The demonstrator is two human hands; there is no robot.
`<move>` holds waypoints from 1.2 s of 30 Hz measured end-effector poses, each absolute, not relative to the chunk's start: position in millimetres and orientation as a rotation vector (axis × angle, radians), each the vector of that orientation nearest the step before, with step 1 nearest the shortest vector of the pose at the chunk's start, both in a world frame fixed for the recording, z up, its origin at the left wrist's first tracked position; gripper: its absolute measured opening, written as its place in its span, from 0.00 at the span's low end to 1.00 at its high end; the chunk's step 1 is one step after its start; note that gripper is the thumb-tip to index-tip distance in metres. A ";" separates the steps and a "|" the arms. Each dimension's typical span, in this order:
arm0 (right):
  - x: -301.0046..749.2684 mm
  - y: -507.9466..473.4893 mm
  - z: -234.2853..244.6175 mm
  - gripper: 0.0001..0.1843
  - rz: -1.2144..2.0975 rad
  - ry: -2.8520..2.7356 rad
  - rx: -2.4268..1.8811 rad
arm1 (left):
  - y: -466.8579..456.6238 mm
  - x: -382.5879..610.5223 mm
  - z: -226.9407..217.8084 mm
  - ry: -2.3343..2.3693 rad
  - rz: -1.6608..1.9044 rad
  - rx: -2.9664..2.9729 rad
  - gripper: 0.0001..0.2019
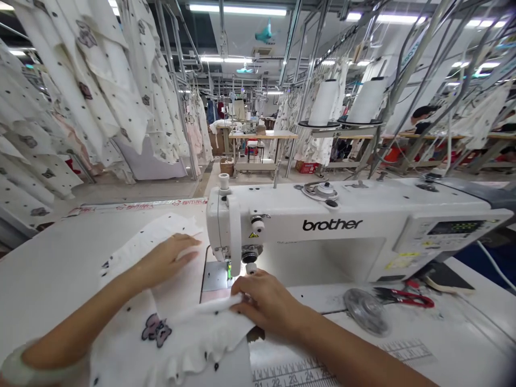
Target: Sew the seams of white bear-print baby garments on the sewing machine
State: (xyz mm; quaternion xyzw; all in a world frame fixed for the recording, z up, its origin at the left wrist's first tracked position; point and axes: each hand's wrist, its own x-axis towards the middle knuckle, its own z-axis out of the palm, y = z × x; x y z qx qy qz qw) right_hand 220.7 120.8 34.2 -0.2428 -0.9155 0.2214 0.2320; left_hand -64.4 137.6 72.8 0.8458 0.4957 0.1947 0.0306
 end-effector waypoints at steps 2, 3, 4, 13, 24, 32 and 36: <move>220.5 120.0 34.7 0.07 0.660 -2.469 -0.716 | 113.3 -42.9 73.1 1.444 0.509 2.427 0.18; 220.4 119.4 34.7 0.08 0.679 -2.449 -0.742 | 100.3 -30.7 71.4 1.394 0.470 2.308 0.19; 220.4 118.7 34.2 0.10 0.686 -2.434 -0.768 | 88.3 -19.0 68.7 1.352 0.457 2.214 0.19; 229.0 124.1 29.4 0.18 0.217 -2.565 -0.486 | 66.7 6.2 30.1 1.737 0.533 2.251 0.12; 228.3 125.4 38.1 0.13 0.217 -2.740 -0.406 | 47.2 7.9 22.9 1.363 0.526 3.057 0.23; 224.4 119.5 33.2 0.15 0.253 -2.706 -0.487 | 55.8 -13.7 29.9 1.171 0.399 2.914 0.27; 224.7 120.4 31.5 0.15 0.199 -2.676 -0.608 | 64.1 -14.6 25.0 1.170 0.373 2.941 0.27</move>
